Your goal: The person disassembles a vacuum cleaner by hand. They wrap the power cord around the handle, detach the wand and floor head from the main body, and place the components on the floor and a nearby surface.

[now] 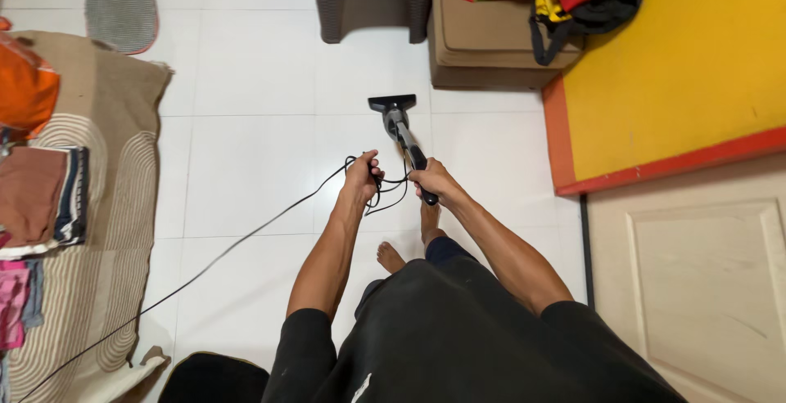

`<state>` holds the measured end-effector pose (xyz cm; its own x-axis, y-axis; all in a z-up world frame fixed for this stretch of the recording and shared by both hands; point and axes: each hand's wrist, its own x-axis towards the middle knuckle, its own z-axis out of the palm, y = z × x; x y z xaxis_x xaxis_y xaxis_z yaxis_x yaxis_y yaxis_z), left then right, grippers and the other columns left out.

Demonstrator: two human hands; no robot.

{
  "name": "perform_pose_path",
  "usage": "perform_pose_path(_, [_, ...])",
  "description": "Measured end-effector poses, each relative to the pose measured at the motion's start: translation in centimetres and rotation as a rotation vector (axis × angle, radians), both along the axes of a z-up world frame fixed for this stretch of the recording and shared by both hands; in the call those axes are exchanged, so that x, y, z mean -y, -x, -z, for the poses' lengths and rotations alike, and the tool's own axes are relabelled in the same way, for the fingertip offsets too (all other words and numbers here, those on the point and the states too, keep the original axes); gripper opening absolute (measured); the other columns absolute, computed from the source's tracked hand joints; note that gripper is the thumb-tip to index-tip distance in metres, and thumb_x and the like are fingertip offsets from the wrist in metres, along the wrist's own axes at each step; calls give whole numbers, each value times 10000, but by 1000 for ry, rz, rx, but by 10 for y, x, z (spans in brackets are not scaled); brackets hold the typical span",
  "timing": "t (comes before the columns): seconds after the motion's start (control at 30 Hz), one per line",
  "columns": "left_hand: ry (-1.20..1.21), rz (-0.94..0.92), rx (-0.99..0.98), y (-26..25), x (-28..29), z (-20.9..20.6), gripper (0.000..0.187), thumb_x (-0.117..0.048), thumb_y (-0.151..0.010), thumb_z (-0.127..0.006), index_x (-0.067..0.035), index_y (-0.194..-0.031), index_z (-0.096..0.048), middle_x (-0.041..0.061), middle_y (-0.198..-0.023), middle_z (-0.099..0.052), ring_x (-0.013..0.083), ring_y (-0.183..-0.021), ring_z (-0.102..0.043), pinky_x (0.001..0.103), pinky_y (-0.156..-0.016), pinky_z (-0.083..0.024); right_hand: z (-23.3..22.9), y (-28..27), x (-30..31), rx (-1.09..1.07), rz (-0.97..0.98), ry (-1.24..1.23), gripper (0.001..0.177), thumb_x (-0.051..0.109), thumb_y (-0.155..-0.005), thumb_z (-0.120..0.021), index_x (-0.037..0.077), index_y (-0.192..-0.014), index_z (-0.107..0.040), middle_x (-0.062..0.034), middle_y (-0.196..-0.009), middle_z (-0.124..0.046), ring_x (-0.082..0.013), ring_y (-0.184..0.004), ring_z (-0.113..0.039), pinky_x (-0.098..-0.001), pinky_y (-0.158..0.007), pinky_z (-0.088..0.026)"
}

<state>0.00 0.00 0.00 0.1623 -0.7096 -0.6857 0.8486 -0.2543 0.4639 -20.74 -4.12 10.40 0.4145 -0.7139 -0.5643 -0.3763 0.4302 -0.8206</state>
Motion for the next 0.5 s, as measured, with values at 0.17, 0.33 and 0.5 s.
perform_pose_path(0.17, [34,-26,1,-11,-4,-42,117,-142,-959,-650,-126,-908,-547,-16,-679,-515,103,-529,-444,297,-588,-454,10,-23,28,40,63,-85,170,56,-866,-677,-56,-781,-581,-101,-598,-602,-170,-467,-594,-336,-405,-492])
perform_pose_path(0.33, [57,-55,8,-15,-3,-66,120,-126,-969,-664,-83,-934,-557,13,-728,-563,121,-582,-506,291,-601,-461,21,-18,49,7,64,-106,331,57,-905,-669,-122,-1104,-475,-93,-635,-577,-162,-470,-556,-352,-416,-486])
perform_pose_path(0.5, [-6,-72,-12,-19,1,-46,102,-134,-947,-652,-73,-955,-571,37,-736,-595,137,-565,-508,330,-631,-496,40,2,47,-205,92,8,845,6,-858,-607,234,-1569,-211,-68,-734,-607,-162,-501,-564,-350,-421,-488])
